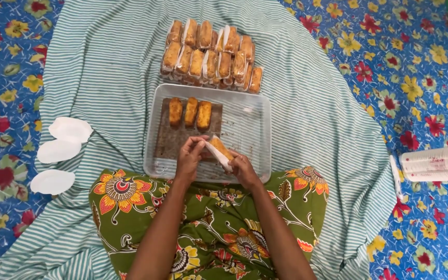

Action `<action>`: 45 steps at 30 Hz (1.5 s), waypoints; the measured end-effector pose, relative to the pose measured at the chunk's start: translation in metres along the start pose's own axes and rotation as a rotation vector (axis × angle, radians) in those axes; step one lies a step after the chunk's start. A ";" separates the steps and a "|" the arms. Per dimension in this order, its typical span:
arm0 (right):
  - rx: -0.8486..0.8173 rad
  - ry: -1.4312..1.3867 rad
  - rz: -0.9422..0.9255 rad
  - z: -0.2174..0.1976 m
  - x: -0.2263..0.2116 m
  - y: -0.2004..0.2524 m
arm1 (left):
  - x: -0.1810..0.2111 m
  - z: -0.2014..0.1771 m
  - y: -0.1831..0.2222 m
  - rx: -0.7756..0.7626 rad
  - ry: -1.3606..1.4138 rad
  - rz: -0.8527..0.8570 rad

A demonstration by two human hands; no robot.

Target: Wrapping individual food items in plastic sheets and arranging them in a tray while sitting on the floor.

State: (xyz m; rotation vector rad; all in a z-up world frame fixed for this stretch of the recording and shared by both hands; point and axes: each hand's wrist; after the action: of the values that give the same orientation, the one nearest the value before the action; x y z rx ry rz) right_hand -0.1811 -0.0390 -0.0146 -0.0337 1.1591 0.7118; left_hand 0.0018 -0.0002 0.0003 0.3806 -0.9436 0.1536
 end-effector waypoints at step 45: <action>-0.153 0.351 -0.045 0.006 -0.011 0.011 | -0.015 -0.004 -0.002 0.041 -0.263 0.002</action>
State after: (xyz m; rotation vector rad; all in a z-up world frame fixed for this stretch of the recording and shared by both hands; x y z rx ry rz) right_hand -0.1847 -0.0336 0.0010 -0.3232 1.4301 0.7730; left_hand -0.0032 0.0002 -0.0148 0.4446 -1.2019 0.1264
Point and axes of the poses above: each hand's wrist, its own y-axis away from the middle knuckle, its own z-axis out of the palm, x = y × z, and after that the axes turned 5 degrees about -x, right-handed
